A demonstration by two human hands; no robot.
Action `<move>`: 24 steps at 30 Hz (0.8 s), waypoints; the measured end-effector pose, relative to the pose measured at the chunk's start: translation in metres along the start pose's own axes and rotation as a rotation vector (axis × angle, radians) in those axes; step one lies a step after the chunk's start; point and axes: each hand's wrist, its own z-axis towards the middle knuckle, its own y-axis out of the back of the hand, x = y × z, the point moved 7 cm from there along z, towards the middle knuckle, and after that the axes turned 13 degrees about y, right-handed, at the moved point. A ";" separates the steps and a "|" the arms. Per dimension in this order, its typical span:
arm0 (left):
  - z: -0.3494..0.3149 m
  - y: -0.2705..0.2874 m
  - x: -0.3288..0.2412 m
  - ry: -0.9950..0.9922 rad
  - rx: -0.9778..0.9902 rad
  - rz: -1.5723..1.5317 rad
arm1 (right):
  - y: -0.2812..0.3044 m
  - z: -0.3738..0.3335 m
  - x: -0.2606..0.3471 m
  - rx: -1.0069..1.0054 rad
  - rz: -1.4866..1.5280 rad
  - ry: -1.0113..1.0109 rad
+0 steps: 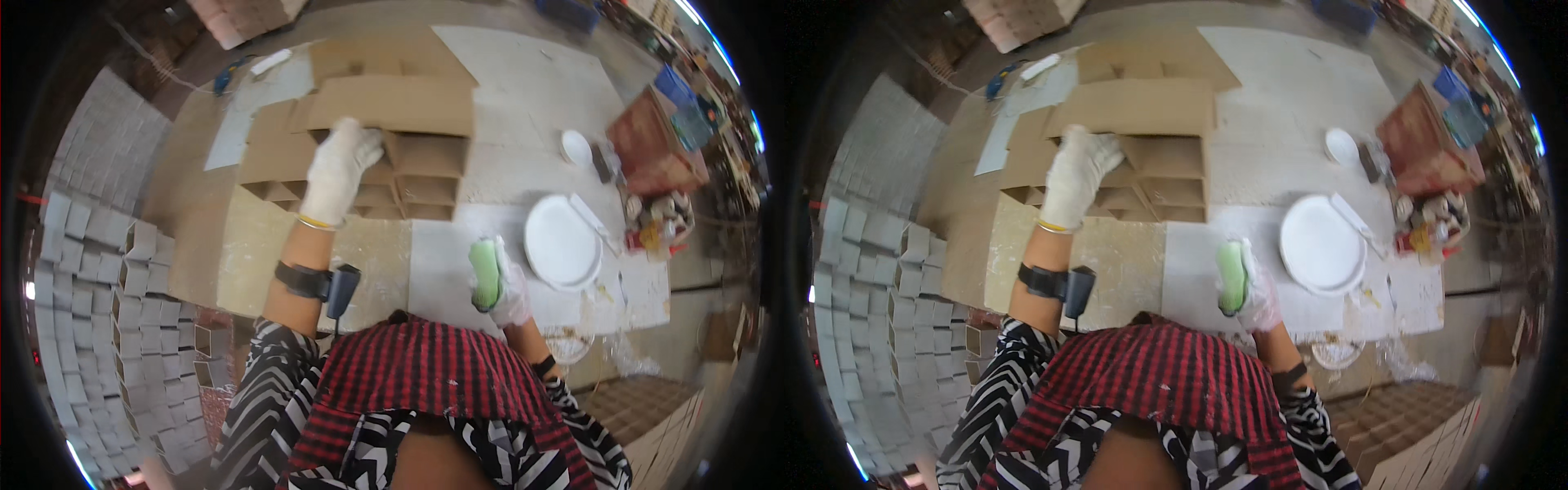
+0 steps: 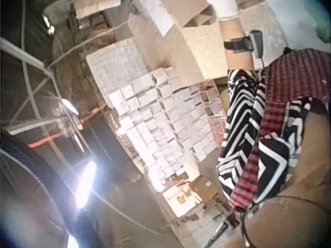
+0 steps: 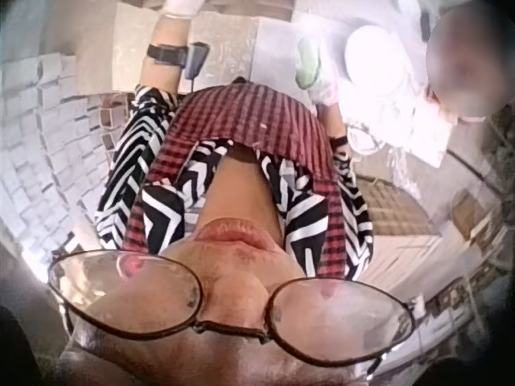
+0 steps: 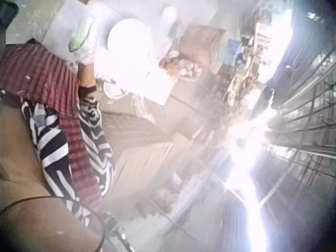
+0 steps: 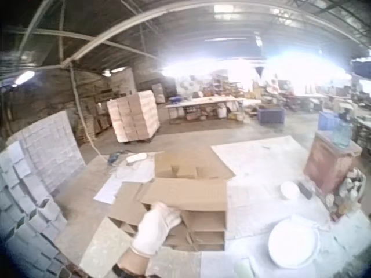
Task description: The recorder applies a white substance from a bowl onto cardboard boxes and wipes them with a sponge to ensure even coverage.
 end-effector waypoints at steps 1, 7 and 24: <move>0.009 -0.002 0.013 0.152 0.097 -0.314 | 0.000 -0.002 -0.012 -0.071 0.376 -0.113; 0.026 0.000 0.013 -0.006 0.159 -0.428 | 0.032 -0.018 -0.045 -0.223 0.258 -0.321; -0.146 0.129 0.030 0.073 -0.281 -0.138 | 0.119 0.033 0.124 0.065 -1.830 0.011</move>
